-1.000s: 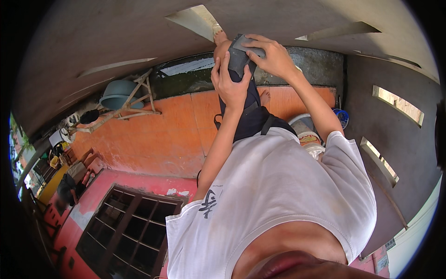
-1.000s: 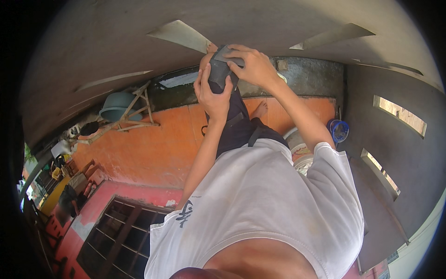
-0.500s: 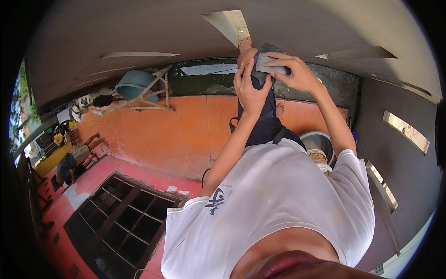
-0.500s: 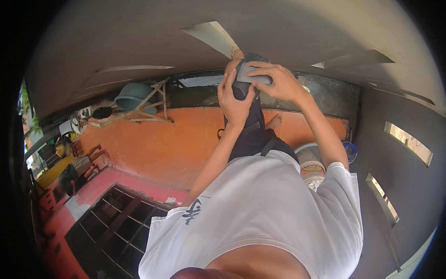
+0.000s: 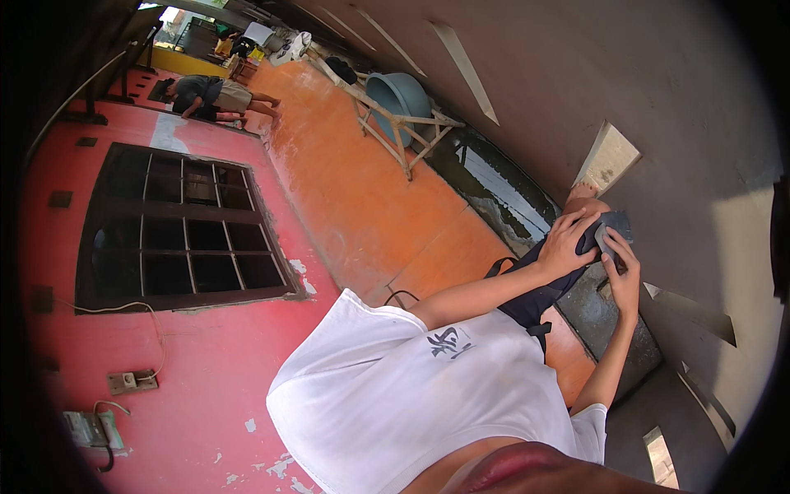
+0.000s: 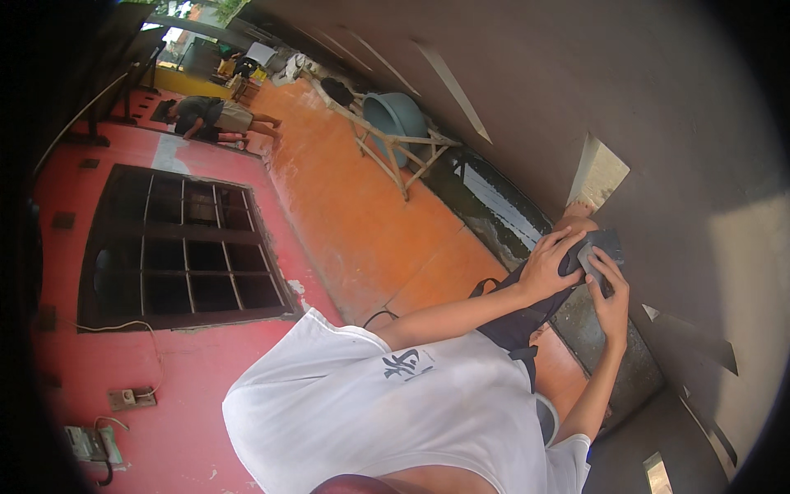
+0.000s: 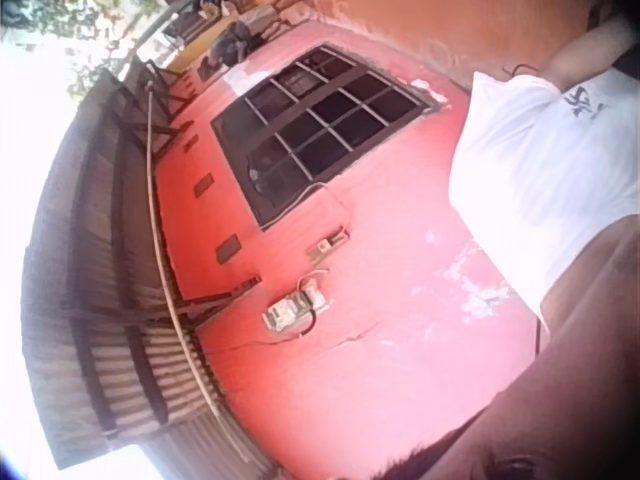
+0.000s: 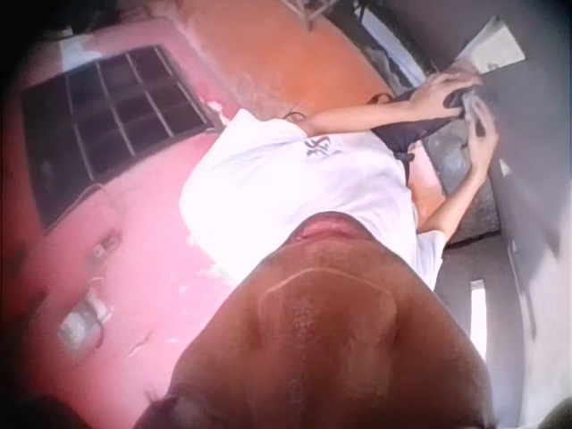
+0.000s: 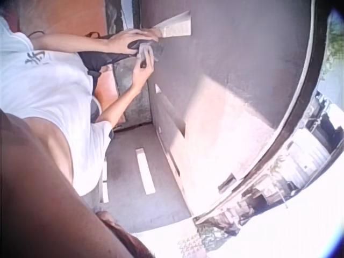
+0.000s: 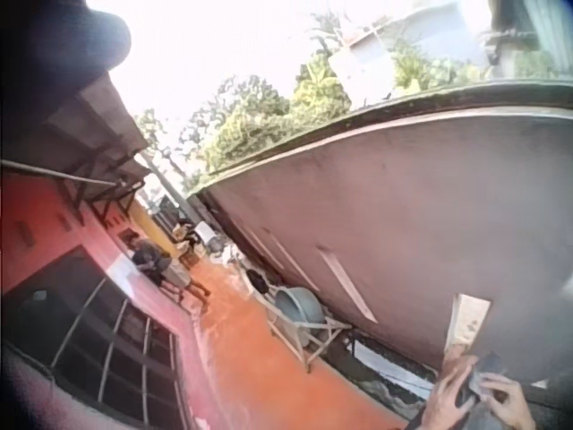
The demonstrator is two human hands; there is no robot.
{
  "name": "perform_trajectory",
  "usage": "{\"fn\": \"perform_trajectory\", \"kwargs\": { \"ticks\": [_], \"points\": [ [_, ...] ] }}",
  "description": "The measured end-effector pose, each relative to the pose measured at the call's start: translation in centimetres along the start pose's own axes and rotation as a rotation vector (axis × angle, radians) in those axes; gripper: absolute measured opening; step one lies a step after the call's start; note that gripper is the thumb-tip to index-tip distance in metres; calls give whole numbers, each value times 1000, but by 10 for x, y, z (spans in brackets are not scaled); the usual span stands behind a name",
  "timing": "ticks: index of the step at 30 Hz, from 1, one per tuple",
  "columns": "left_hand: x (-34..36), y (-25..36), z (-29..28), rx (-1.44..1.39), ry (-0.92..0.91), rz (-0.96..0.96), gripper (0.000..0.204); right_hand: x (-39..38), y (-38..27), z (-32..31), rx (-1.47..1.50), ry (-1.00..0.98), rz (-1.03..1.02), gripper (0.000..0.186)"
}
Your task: The person applies plaster to a ceiling using a trowel and smooths the surface with a sanding block. The person repeatedly scrapes and sands the ceiling to achieve a smooth finish.
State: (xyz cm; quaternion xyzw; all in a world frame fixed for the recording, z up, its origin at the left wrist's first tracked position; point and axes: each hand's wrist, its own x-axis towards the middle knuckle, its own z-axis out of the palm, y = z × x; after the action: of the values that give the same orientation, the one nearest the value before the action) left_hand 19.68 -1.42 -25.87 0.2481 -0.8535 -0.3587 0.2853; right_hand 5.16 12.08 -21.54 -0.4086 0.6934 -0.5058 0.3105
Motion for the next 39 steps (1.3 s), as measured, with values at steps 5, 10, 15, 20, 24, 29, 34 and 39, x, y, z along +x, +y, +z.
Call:
{"fn": "perform_trajectory", "kwargs": {
  "ticks": [5,10,15,20,24,29,34,39],
  "points": [
    [-6,-4,-6,-18,6,11,62,-41,-19,-2,416,179,324,51],
    [-12,-2,-17,59,4,138,43,-89,-4,20,683,385,233,64],
    [-26,-3,-16,58,-90,62,34,-125,15,62,852,435,437,50],
    [-32,19,-28,161,26,135,30,-137,9,88,824,416,573,41],
    [-41,51,-61,-79,-221,-30,26,-144,5,83,723,340,504,34],
    [-63,78,-86,-489,-430,-242,37,-148,-54,72,502,204,387,27],
    [-54,105,-119,-586,-531,-372,31,-148,-89,68,299,190,311,24],
    [-48,121,-141,-703,-446,-387,30,-141,-159,81,-157,417,-81,56]
  ]
}}
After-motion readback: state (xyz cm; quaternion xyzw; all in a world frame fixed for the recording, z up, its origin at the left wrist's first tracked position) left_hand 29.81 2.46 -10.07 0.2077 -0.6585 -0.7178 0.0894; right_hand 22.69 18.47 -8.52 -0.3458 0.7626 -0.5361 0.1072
